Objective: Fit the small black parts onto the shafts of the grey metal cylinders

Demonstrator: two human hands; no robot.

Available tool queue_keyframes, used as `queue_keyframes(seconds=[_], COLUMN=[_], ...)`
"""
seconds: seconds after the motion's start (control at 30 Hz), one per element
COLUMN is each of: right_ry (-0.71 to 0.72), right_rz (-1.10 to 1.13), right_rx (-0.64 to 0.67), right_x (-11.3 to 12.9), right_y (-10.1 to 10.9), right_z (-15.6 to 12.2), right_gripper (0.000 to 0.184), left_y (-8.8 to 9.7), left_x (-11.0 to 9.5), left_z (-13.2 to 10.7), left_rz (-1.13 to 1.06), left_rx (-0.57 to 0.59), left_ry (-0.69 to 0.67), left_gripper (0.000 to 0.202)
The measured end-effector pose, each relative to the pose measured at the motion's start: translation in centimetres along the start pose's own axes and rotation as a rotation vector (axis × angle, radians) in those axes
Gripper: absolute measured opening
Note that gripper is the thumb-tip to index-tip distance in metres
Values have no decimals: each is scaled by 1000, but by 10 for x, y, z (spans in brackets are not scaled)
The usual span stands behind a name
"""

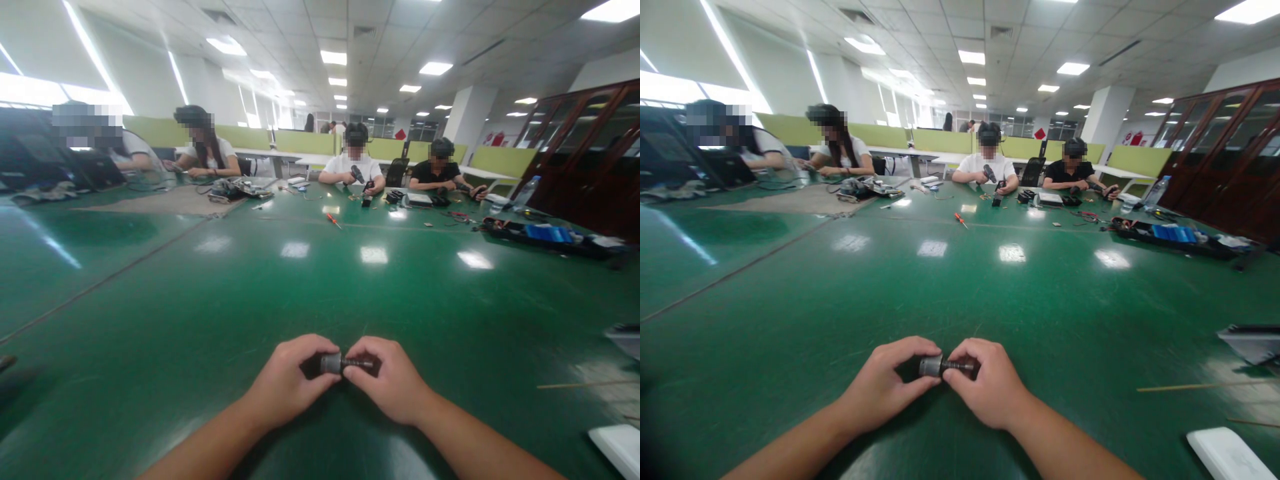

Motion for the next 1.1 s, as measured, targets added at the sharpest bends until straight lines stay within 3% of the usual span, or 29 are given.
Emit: queue_keyframes(seconds=[1.1], right_ry=[-35], right_rz=[29], right_rx=[6], right_x=[-1], right_y=[1], right_z=[1], right_gripper=[2], left_y=[1], left_x=[-1], left_z=[0], left_rz=[26], left_rx=[-5], left_ry=[-4], left_gripper=[23])
Point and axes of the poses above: each hand's wrist, its own z-axis towards the middle knuckle, its own y-axis out of the back of the hand, x = y × z, the point moved 1 cm from there along z, towards the middle knuckle
